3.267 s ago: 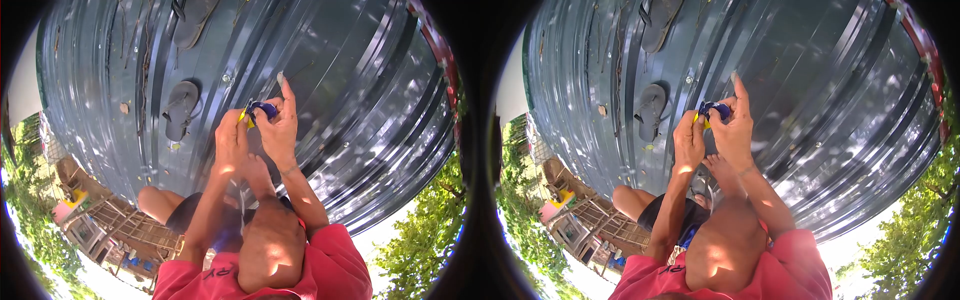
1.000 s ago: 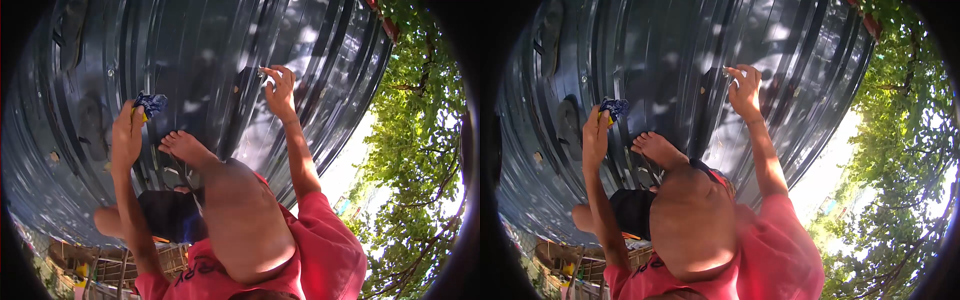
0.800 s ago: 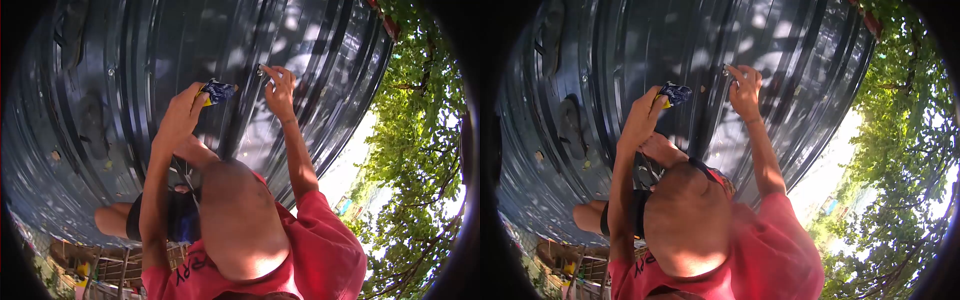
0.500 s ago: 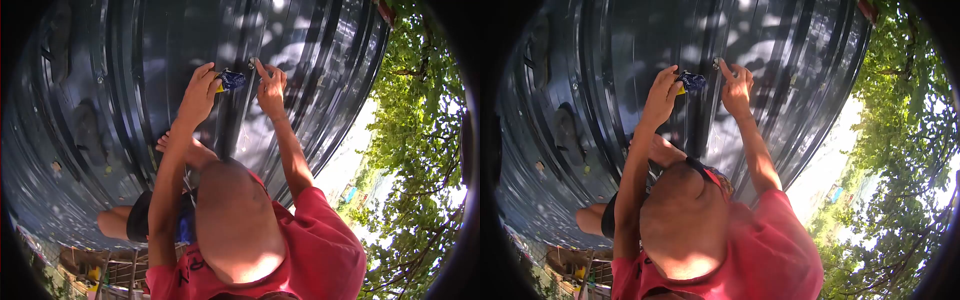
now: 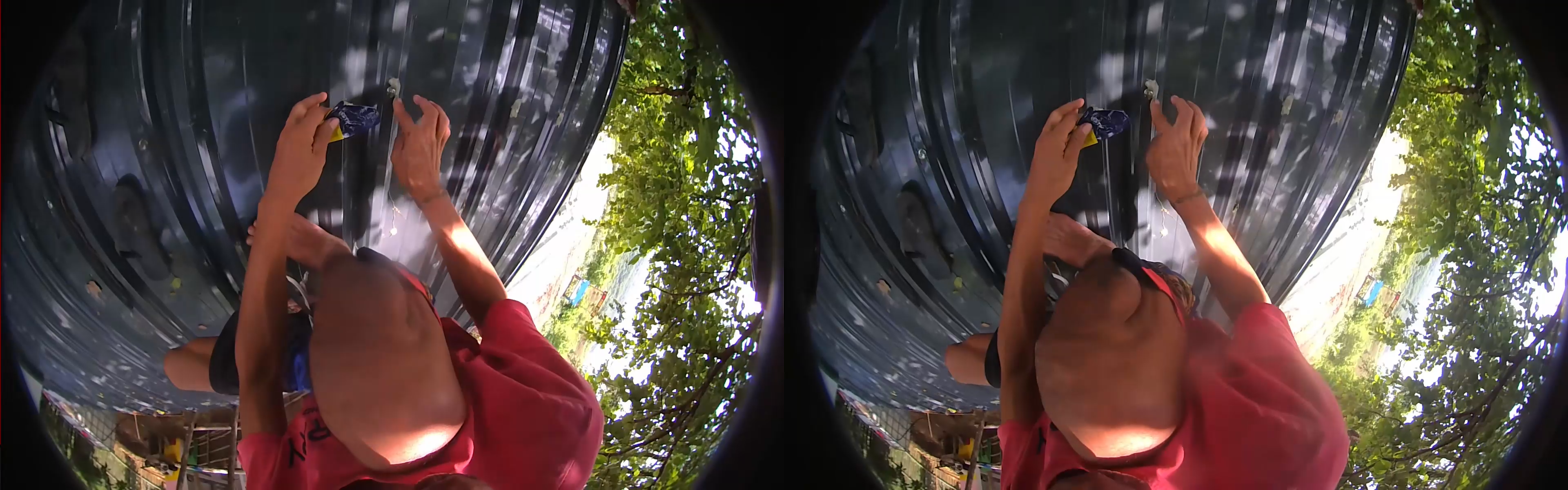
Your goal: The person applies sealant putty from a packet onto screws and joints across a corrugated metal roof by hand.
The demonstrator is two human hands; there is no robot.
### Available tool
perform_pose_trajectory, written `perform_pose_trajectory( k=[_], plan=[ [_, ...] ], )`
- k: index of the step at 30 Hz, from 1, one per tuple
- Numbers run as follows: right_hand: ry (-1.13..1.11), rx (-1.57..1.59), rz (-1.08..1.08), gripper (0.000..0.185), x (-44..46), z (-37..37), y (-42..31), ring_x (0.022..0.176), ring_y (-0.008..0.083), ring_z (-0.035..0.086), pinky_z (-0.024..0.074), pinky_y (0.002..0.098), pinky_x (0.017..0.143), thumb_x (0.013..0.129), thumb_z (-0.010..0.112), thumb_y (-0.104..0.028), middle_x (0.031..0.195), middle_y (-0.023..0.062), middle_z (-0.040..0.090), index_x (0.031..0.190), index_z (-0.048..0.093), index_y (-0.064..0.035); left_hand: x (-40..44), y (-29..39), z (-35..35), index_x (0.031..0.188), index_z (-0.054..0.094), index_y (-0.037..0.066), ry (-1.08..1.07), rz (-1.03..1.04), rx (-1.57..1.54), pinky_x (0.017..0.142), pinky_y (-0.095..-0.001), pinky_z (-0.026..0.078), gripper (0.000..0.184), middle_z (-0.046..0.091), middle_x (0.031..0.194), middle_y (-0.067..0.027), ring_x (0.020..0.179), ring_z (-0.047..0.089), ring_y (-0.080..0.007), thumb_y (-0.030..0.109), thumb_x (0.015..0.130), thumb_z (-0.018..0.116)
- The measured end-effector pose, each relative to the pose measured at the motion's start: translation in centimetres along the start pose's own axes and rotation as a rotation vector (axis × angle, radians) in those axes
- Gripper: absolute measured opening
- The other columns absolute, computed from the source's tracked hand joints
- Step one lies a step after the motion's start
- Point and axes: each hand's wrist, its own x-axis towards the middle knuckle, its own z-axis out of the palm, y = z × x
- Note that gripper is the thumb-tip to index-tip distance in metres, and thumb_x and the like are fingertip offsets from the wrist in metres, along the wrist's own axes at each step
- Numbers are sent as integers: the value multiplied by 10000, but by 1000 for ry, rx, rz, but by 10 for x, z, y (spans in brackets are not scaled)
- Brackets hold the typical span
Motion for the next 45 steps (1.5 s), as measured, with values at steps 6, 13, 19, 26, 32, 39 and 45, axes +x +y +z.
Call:
perform_pose_trajectory(
  k=[6,13,19,26,32,39,45],
  plan=[
    [51,122,38,579,24,-9,8,1298,421,419,319,536,1104,814,544,46,1400,228,467,1366,638,-100,-2,0,-6,1118,663,-19,-29,28,42,909,-380,514,210,624,1336,-169,1048,668,-341,158,1024,599],
    [78,41,-84,652,28,7,15,1305,421,422,345,540,1082,803,547,78,1444,226,448,1408,610,-157,-7,8,-11,1181,656,-49,-55,-29,23,878,-366,520,282,667,1254,-171,978,684,-347,180,1029,595],
    [78,-175,-181,670,19,9,11,1303,389,450,363,516,1067,775,592,66,1426,178,491,1384,621,-212,-6,14,-13,1201,663,-53,-69,-37,40,870,-367,520,299,672,1247,-161,957,692,-325,183,1032,593],
    [95,-237,-200,762,28,6,24,1353,372,416,321,511,1114,770,563,108,1466,165,460,1434,589,-264,-8,10,-13,1187,662,-46,-69,-58,-9,847,-350,522,279,680,1226,-143,921,687,-285,176,1033,590],
    [29,-24,-62,786,15,13,26,1345,393,407,321,519,1126,776,518,97,1454,220,453,1494,539,-222,-7,8,-14,1188,664,-34,-88,-78,-9,836,-327,513,265,677,1217,-135,904,665,-237,171,1037,591],
    [-5,315,112,835,-14,31,5,1384,465,333,258,529,1159,775,470,109,1505,314,354,1577,396,-113,-7,0,-10,1169,677,-29,-49,-33,-47,808,-336,519,254,687,1201,-140,873,671,-243,171,1030,606],
    [57,157,146,847,-13,31,-12,1377,488,332,253,575,1148,753,508,126,1561,319,286,1566,383,-73,-10,-4,-10,1182,677,-28,-60,-35,-45,806,-326,516,257,692,1181,-141,876,669,-233,168,1030,609]
  ],
)
